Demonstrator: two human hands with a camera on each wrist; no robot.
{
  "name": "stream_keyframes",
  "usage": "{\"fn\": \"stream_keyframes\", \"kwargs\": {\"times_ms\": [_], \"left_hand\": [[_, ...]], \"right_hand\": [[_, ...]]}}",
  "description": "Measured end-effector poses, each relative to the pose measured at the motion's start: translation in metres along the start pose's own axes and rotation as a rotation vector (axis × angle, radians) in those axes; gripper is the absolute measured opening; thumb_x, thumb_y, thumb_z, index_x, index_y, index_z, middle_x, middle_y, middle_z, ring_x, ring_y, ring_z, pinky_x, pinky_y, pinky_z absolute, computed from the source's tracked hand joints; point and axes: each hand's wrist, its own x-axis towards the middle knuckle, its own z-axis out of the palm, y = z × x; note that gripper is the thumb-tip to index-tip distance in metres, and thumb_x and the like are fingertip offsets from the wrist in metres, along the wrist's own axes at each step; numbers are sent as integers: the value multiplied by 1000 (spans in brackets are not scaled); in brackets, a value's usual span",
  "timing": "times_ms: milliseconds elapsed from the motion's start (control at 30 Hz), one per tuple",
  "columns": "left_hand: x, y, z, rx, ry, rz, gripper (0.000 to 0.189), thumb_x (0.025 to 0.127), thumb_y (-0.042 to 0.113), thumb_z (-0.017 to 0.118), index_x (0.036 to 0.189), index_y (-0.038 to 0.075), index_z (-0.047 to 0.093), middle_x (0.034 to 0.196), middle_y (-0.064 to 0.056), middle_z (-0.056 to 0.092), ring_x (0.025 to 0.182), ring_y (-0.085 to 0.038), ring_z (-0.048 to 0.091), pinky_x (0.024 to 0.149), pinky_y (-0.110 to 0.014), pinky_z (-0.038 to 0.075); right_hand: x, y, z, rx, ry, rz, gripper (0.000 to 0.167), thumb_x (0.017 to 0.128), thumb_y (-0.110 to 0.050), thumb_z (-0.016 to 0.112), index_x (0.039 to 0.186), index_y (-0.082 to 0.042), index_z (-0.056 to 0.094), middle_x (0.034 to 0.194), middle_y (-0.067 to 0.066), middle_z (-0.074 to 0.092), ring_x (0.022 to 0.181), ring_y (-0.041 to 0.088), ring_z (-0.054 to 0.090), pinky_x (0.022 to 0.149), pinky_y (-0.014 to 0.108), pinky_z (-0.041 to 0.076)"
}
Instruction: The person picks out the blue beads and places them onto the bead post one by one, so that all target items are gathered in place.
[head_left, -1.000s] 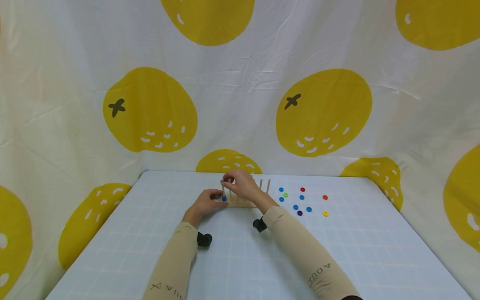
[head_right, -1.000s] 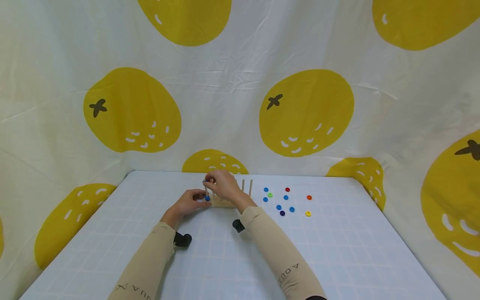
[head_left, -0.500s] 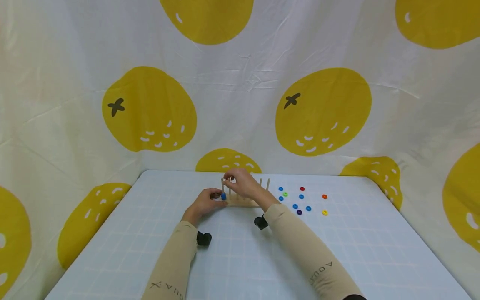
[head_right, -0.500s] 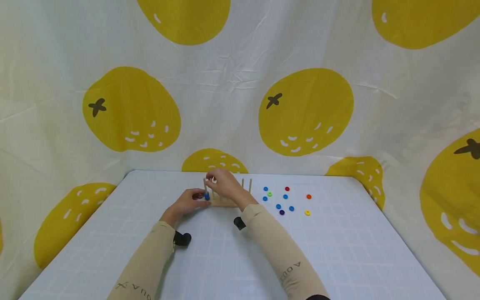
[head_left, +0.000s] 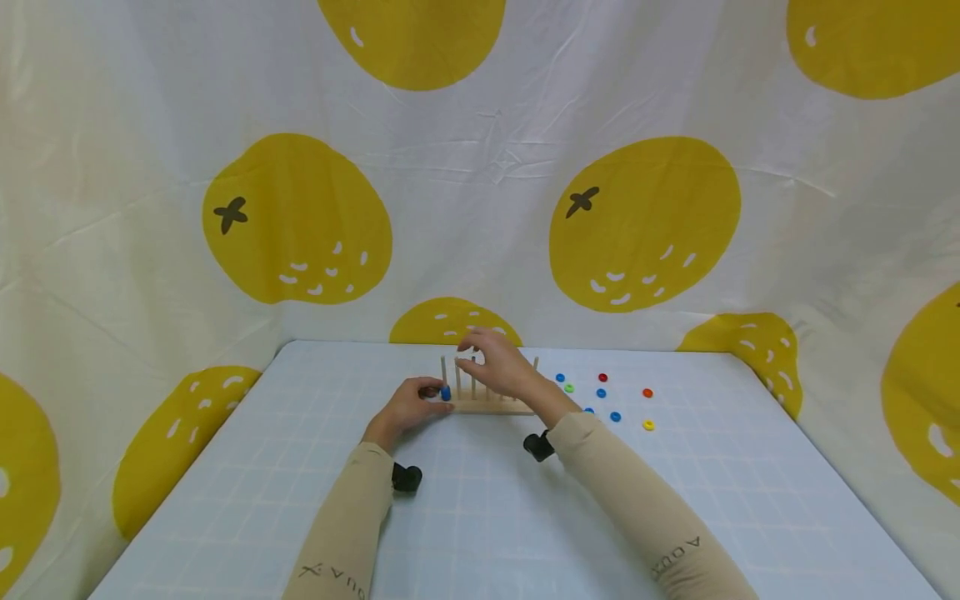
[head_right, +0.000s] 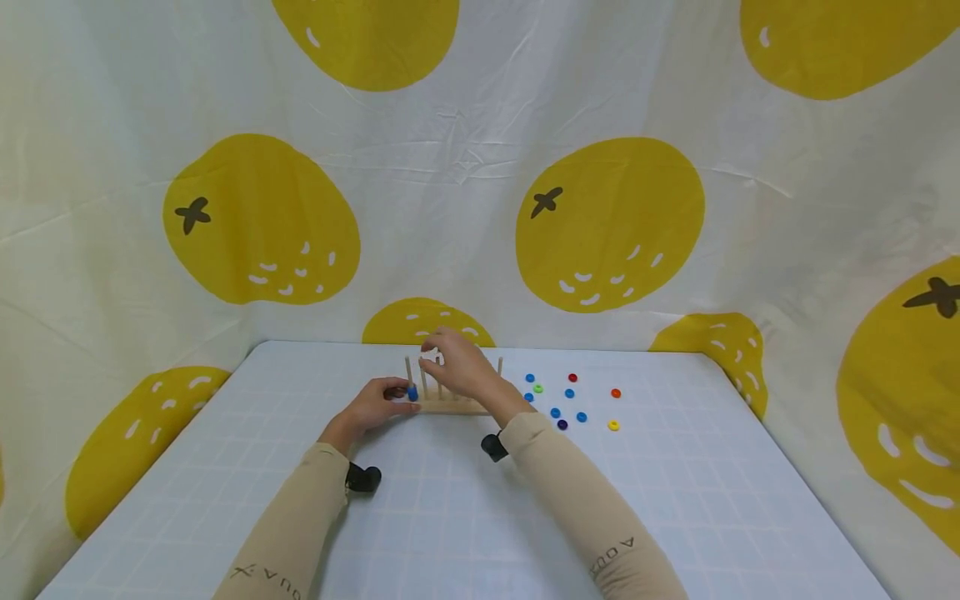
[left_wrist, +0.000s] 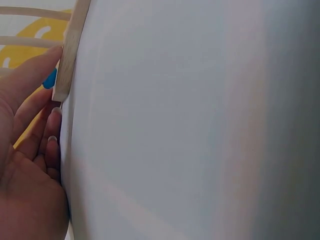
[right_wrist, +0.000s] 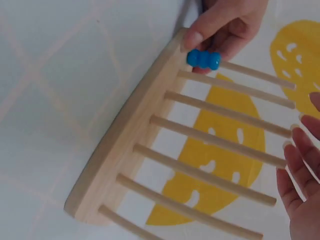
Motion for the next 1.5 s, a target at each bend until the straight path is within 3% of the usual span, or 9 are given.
{"fn": "stream_keyframes", "kwargs": {"times_ms": [333, 533, 933, 1133, 1500], "left_hand": [[4, -1, 2, 9, 9, -21, 51, 86, 20, 84, 131, 3, 67, 124, -14, 67, 113, -29, 58, 104, -47, 47], [2, -1, 2, 7, 11, -27, 51, 87, 19, 83, 132, 3, 66, 124, -14, 66, 114, -30, 58, 104, -47, 47], [1, 0, 1, -10, 4, -45, 51, 87, 19, 83, 134, 5, 66, 126, -13, 65, 116, -30, 56, 105, -47, 46], [1, -1, 1, -13, -1, -24, 52, 87, 19, 83, 133, 3, 65, 125, -14, 65, 115, -30, 57, 104, -47, 47], [0, -1, 2, -15, 6, -14, 51, 87, 18, 83, 132, 2, 66, 123, -13, 66, 113, -29, 57, 103, -46, 47]], "right_hand": [[-27, 10, -24, 5, 24, 20, 22, 99, -16, 69, 117, -3, 70, 126, 13, 64, 113, 32, 59, 99, 46, 51], [-42, 19, -35, 23, 50, 30, 21, 98, -16, 69, 115, -4, 70, 120, 11, 65, 108, 29, 59, 95, 46, 52], [-77, 47, -61, 25, 79, 131, 24, 98, -16, 70, 118, -3, 70, 117, 13, 66, 104, 28, 59, 91, 47, 53], [-99, 63, -71, 30, 86, 182, 23, 97, -15, 71, 116, -2, 69, 116, 15, 67, 102, 30, 60, 90, 52, 53], [-130, 86, -82, -1, 89, 313, 24, 98, -18, 70, 118, -4, 69, 107, 8, 67, 92, 23, 57, 79, 32, 53]]}}
